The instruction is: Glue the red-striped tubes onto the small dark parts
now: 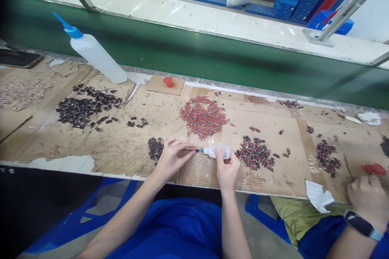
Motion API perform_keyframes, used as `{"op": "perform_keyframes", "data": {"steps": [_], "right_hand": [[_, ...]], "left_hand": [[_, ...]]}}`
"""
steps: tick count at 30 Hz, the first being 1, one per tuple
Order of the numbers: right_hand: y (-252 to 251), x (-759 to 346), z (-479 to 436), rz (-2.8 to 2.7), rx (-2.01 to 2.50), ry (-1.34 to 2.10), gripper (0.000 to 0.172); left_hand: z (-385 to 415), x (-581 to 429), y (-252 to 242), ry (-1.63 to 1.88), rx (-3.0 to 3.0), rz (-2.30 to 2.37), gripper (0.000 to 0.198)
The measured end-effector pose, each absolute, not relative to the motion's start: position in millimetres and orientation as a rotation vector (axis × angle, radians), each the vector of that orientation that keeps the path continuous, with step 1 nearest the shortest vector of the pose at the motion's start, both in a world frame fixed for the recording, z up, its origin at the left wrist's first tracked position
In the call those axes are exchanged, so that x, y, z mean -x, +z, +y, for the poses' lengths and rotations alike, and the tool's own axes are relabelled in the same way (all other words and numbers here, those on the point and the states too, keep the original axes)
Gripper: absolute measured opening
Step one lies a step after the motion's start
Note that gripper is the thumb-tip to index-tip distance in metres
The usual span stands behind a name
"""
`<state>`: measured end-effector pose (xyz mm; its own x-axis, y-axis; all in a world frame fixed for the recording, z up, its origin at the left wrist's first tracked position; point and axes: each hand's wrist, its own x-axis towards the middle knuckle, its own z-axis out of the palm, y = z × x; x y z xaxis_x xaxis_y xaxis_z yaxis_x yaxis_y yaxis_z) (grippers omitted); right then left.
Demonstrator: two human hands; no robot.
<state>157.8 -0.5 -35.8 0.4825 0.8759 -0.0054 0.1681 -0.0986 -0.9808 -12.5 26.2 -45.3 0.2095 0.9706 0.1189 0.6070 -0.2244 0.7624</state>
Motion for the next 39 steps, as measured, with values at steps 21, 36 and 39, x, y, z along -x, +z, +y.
{"op": "perform_keyframes", "data": {"steps": [21,36,39], "right_hand": [[-48.6,-168.4,0.3,-0.633,1.349,0.662,0.044],[-48.8,-155.7,-15.6,-0.884,1.552,0.324,0.055],[-47.4,-144.4,-31.0,-0.929,1.536,0.159,0.035]], "left_hand": [[35.3,14.6,-34.8,0.727,-1.929,1.463,0.011],[52.6,6.4,-26.7,0.584,-2.022,1.877,0.015],[42.7,7.3,-24.3,0.706,-2.031,1.693,0.012]]}}
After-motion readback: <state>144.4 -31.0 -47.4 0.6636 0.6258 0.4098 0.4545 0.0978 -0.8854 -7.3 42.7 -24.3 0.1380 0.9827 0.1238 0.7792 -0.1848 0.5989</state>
